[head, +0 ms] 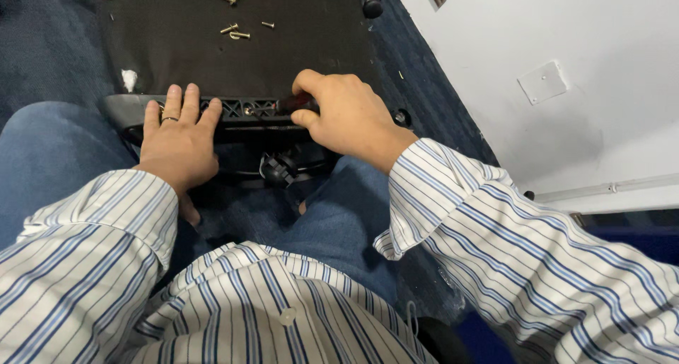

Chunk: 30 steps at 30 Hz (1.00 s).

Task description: The person sits on the floor and uses a screwdriver to remove screws from the underside of a black office chair seat. They detach a plastic bracket, gather the removed screws, and place them on the floor.

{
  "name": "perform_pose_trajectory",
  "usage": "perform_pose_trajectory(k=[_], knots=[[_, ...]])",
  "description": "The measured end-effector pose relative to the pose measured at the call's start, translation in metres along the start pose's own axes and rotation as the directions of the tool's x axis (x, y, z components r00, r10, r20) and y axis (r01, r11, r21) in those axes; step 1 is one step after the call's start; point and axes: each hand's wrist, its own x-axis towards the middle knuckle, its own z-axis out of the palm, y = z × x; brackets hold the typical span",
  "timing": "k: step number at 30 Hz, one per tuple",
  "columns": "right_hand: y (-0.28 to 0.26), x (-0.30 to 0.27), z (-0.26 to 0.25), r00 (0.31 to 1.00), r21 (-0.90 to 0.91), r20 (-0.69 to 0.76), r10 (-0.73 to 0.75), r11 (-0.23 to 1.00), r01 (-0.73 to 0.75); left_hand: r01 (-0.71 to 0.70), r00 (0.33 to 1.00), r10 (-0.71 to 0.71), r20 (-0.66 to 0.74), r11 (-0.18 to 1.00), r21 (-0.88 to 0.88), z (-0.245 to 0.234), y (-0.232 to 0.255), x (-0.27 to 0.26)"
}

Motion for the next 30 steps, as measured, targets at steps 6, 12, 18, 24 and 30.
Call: perform_pose_trajectory(k=[6,12,18,24,30], knots=[[0.006,0.013,-0.007,0.961,-0.042,-0.063,-0.270,0.963,0.268,0.057,0.998,-0.056,-0.010,0.997,0.053,-0.011,0.010,0.008],[-0.011,0.027,-0.015,0.931,-0.250,-0.018,-0.366,0.903,0.350,0.097,0.990,-0.087,-0.108,0.991,0.092,-0.017,0.017,0.013],[-0.016,0.037,-0.021,0.934,-0.248,0.136,-0.331,0.901,0.356,0.097,0.983,-0.076,-0.168,0.988,0.120,-0.010,0.005,0.016],[-0.003,0.049,-0.016,0.877,-0.129,0.041,-0.479,0.867,0.480,0.099,0.966,-0.067,-0.249,0.989,0.115,-0.007,0.006,0.012],[0.005,0.059,-0.003,0.875,-0.078,-0.100,-0.473,0.881,0.467,0.099,0.982,-0.075,-0.176,0.986,0.132,-0.016,0.008,0.013]])
